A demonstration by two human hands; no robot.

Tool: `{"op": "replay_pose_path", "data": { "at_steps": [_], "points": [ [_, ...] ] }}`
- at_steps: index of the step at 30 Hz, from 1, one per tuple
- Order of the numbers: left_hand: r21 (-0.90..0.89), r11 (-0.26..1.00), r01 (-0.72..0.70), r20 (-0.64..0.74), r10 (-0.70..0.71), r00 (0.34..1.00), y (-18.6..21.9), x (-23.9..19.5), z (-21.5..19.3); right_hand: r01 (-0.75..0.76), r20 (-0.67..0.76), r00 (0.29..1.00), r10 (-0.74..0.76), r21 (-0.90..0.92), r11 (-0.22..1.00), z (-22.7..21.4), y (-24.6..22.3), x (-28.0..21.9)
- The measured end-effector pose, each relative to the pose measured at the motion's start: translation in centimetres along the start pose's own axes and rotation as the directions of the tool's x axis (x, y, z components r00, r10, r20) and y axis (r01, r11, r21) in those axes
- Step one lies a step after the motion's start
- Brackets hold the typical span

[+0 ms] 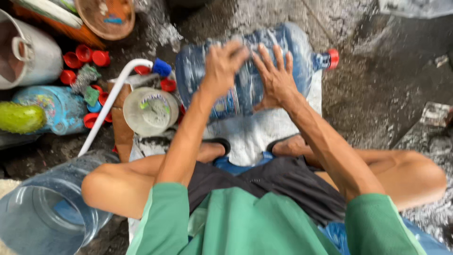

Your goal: The person cleans a large plastic water jug by hand using a sponge and soapy water, scrubbing the exterior surface thoroughly before rinsing the sponge in a nearby bowl.

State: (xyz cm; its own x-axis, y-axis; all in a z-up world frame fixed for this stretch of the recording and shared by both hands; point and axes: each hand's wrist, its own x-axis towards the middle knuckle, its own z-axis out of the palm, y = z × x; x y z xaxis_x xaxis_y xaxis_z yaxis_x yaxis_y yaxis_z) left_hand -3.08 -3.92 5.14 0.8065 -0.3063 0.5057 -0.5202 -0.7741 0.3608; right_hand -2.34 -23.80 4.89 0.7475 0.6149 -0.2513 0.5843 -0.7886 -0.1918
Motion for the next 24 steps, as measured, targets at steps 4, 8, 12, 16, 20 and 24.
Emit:
{"op": "replay_pose_path", "data": {
  "at_steps": [4, 8, 12, 16, 20, 24],
  "points": [
    [-0.203, 0.978, -0.046, 0.128, 0.074, 0.989, 4.3, -4.3, -2.1, -0.067, 0.127, 0.989, 0.074, -0.054, 0.996, 1.0, -0.1, 0.0],
    [-0.077, 0.993, 0.085, 0.161, -0.071, 0.984, 1.4, -2.1, -1.5, -0.037, 0.093, 0.995, 0.043, -0.059, 0.998, 1.1, -0.3, -0.4],
    [-0.029, 0.994, 0.101, 0.061, -0.099, 0.993, 1.2, -2.5, -0.2, 0.071, 0.092, 0.993, -0.069, -0.016, 0.997, 1.0, 2.4, 0.2],
    [-0.052, 0.976, 0.213, 0.128, -0.205, 0.970, 1.0, -4.7, 1.0, -0.008, -0.046, 0.998, 0.033, 0.473, 0.881, -1.1, 1.6, 2.1],
    [-0.005, 0.948, 0.320, 0.105, -0.317, 0.942, 1.5, -2.9, 1.3, -0.117, -0.274, 0.952, 0.135, 0.080, 0.990, 1.5, 0.9, 4.0],
    [0.060, 0.983, 0.172, -0.014, -0.171, 0.985, 5.1, -5.7, 1.2, -0.091, -0.268, 0.957, 0.111, 0.087, 0.992, 1.7, 1.3, 4.7]
  ]
}}
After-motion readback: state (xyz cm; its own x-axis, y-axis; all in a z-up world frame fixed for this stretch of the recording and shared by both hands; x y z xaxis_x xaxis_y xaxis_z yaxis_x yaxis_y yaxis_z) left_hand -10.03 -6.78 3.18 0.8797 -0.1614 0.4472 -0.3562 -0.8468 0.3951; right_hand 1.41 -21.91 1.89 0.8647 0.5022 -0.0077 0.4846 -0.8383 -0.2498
